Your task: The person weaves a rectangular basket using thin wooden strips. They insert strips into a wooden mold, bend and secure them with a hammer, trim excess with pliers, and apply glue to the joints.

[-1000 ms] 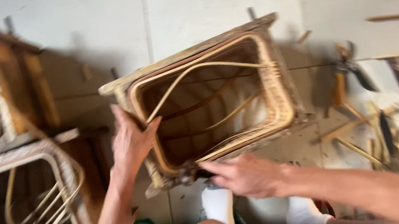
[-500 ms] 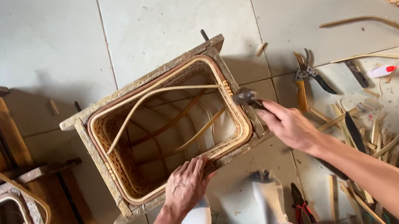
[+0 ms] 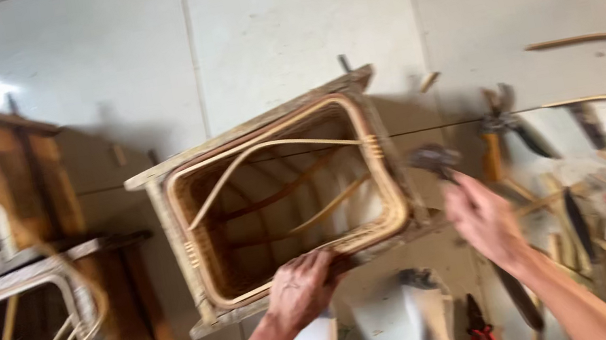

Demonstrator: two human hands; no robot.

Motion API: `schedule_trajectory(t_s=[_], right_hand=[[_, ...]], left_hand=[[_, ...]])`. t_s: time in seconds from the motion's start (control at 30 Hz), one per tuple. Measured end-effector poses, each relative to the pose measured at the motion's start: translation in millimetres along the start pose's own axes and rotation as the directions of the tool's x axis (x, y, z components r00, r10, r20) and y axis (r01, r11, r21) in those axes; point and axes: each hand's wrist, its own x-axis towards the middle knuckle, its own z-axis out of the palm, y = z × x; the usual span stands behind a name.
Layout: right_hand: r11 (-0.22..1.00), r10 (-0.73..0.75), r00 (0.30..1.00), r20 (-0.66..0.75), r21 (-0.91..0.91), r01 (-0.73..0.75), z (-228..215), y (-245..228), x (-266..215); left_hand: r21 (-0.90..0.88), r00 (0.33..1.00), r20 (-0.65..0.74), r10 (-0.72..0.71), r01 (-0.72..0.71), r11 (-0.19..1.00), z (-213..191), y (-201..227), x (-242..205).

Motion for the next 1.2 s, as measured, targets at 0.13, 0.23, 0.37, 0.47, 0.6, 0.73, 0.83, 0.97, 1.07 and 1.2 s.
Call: schedule_trajectory(t_s=[0.13,0.23,0.37,0.47,0.6,0.73,0.83,0.97,1.07,1.2], right_hand=[[0.853,-0.116,0.955,-0.274,-0.519,-0.045,-19,107,-54],[0.791,-0.250,0.930,-0.270,-0.611,0.036,-25,172,-86],[0.688,-0.218,0.902,-0.373,-0.715,-0.129,-10,242,-127],[0.784,-0.129,0.870,-0.476,-0.586,-0.204,17,263,-161],[0.835,-0.112,0.853,-0.510,-0.513,-0.197,14,241,-168],[0.808,-0.190,0.836,-0.515,-0.565,-0.164,-16,206,-171],[0.708,-0.399,0.761,-0.512,-0.700,-0.099,-17,198,-183],[0.783,-0.037,0.902,-0.431,-0.573,-0.241,18,215,-218],[0.753,0.089,0.911,-0.403,-0.571,-0.326,39,249,-225],[0.800,0.179,0.918,-0.354,-0.491,-0.345,32,282,-178]], left_hand=[[-0.020,0.997,0.077,0.017,-0.016,1.000,1,3,-29],[-0.035,0.992,0.102,0.067,-0.064,0.997,-11,8,-29],[-0.052,0.989,-0.089,0.114,-0.119,0.991,-35,10,-1],[0.127,0.911,-0.346,0.224,-0.191,0.973,-49,-10,51],[0.251,0.924,-0.337,0.181,-0.097,0.963,-44,-49,124],[0.316,0.992,-0.065,0.105,-0.080,0.945,-40,-83,181],[0.286,0.987,0.132,-0.088,0.047,0.957,-38,-87,207],[0.302,0.951,0.129,-0.281,0.233,0.924,-25,-91,207],[0.307,0.966,-0.012,-0.257,0.248,0.919,-21,-103,197],[0.256,0.956,-0.040,-0.292,0.292,0.921,-27,-80,205]])
